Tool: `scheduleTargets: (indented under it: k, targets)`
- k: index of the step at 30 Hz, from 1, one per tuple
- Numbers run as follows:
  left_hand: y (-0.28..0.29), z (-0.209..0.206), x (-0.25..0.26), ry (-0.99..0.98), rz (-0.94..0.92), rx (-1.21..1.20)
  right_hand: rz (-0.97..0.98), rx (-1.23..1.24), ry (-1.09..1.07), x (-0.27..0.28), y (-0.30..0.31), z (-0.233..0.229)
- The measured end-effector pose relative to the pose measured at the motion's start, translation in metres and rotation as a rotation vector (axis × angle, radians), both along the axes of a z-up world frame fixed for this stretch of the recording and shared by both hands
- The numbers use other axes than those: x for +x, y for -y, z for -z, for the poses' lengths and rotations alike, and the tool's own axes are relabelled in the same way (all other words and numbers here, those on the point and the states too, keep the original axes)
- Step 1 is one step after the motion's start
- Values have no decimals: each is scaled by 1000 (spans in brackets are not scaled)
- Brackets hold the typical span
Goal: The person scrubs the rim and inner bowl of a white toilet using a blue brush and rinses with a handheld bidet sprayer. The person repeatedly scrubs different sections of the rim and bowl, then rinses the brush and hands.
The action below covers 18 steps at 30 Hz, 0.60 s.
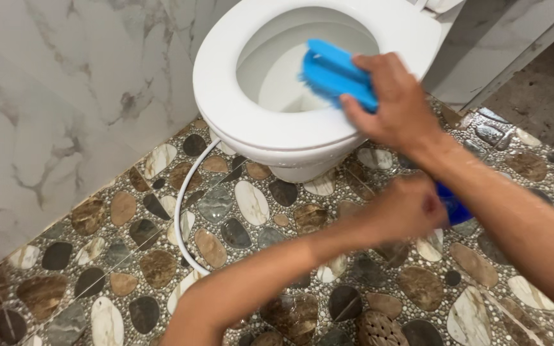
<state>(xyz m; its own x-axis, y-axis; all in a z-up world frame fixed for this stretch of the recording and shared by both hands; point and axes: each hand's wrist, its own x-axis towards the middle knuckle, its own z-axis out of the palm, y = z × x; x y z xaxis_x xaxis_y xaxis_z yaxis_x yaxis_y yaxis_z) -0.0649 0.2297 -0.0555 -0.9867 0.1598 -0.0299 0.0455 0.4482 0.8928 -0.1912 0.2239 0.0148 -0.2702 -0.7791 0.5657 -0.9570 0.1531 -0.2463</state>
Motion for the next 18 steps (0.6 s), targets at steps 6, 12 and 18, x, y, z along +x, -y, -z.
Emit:
scheduleTargets:
  k: [6,12,18]
  targets:
    - [84,-61,46,-386,-37,-42,205,-89,-235,-63,-40,3]
    - [146,-74,55,-609,-342,-346,21,-15,-152,-15,-33,7]
    - [211,-70,46,-677,-594,-471,-72,4,-189,-27,-45,0]
